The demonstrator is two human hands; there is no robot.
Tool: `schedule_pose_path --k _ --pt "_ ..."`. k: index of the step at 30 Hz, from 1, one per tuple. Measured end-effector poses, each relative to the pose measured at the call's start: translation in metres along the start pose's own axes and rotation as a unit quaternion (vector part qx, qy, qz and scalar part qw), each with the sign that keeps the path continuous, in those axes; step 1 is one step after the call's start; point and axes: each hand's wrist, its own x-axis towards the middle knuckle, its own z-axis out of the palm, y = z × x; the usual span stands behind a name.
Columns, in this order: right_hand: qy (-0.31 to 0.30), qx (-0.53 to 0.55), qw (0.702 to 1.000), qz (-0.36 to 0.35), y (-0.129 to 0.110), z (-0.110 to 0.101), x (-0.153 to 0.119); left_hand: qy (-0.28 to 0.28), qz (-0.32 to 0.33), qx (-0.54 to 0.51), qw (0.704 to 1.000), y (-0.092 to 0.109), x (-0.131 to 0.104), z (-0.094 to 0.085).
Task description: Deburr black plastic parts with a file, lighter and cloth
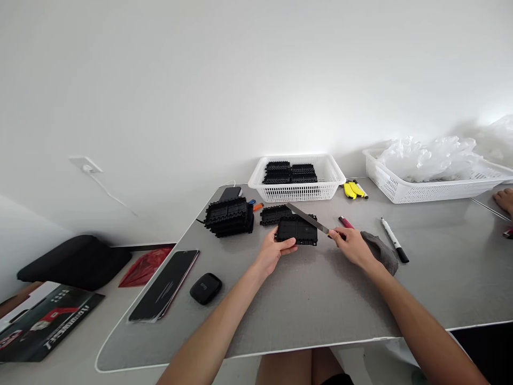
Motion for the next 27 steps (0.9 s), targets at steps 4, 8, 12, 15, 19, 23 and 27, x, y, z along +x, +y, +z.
schedule_pose_path --k 4,8,12,15,19,23,27 --pt "0.019 -0.002 1.0 -0.017 0.002 0.0 0.001 0.006 -0.009 -0.015 1.0 -0.002 0.002 -0.002" --pt "0.029 -0.015 0.999 -0.011 0.008 0.0 0.003 0.004 -0.003 -0.015 1.0 -0.002 0.003 -0.002" --pt "0.046 -0.037 0.998 0.006 0.014 -0.002 0.006 0.019 0.0 -0.022 1.0 -0.003 0.004 -0.002" --pt "0.061 -0.016 0.998 0.014 0.013 -0.002 0.005 0.024 0.008 -0.037 0.999 -0.003 0.004 -0.002" --pt "0.01 0.054 0.998 0.011 0.01 0.001 0.004 0.011 0.012 -0.037 0.999 -0.003 0.004 -0.002" --pt "0.045 0.061 0.996 0.056 0.017 0.0 0.007 0.019 0.019 -0.046 0.999 -0.003 0.004 -0.002" --pt "0.014 0.225 0.967 0.114 0.015 -0.001 0.008 0.003 0.018 -0.047 0.999 -0.002 0.003 -0.001"
